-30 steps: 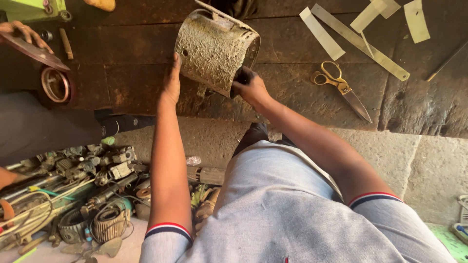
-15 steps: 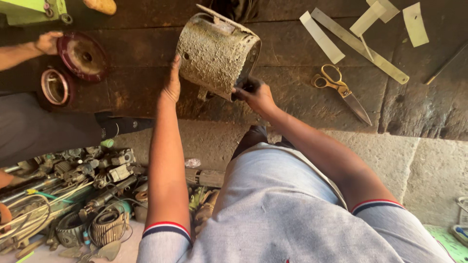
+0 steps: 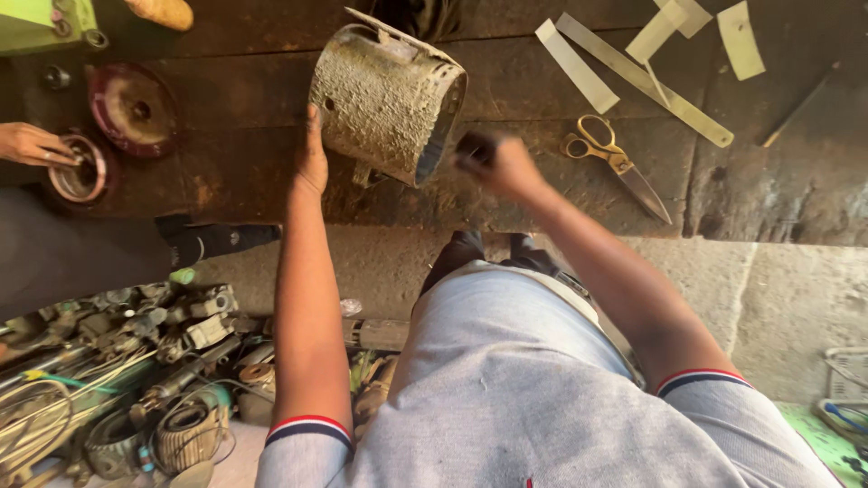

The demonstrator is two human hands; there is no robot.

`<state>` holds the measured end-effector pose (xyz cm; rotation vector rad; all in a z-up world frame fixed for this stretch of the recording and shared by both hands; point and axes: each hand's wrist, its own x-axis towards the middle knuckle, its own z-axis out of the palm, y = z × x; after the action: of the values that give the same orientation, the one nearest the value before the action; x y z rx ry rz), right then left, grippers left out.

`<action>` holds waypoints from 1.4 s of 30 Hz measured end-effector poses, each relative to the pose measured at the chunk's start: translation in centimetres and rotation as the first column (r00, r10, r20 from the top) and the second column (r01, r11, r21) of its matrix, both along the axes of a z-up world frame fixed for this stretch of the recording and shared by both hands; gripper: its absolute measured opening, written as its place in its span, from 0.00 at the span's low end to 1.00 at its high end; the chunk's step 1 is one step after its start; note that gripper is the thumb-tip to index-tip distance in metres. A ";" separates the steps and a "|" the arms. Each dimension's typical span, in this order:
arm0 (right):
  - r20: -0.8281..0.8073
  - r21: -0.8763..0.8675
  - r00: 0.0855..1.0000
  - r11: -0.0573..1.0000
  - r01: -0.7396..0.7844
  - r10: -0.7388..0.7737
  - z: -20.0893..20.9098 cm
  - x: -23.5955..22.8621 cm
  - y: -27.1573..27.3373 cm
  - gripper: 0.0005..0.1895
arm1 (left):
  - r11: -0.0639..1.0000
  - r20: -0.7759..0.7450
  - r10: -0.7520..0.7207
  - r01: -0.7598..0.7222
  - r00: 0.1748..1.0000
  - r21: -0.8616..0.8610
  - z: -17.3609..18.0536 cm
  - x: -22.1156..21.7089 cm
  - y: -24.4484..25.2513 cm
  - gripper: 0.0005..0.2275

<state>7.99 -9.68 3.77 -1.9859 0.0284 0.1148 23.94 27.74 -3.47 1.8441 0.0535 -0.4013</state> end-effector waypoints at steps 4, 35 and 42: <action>0.281 -0.251 0.931 0.919 0.304 -0.232 -2.0 0.5 -7.4 0.07 | 0.999 0.047 0.028 -0.027 0.999 -0.029 0.0 0.3 -0.4 0.40; 0.292 -0.621 0.907 0.662 0.421 -0.303 -8.0 -1.9 -28.3 0.45 | 0.872 0.648 0.447 -0.462 0.617 -0.162 12.0 -12.1 -9.8 0.14; 0.560 -0.478 0.824 0.781 0.402 -0.081 -0.8 -4.7 -23.9 0.04 | 0.966 0.834 -0.152 -0.098 0.531 0.238 16.2 -16.8 -15.8 0.03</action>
<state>3.29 -33.54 2.99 -2.5447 -0.0195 -0.6913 7.15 11.96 12.73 2.1212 -0.6384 0.5726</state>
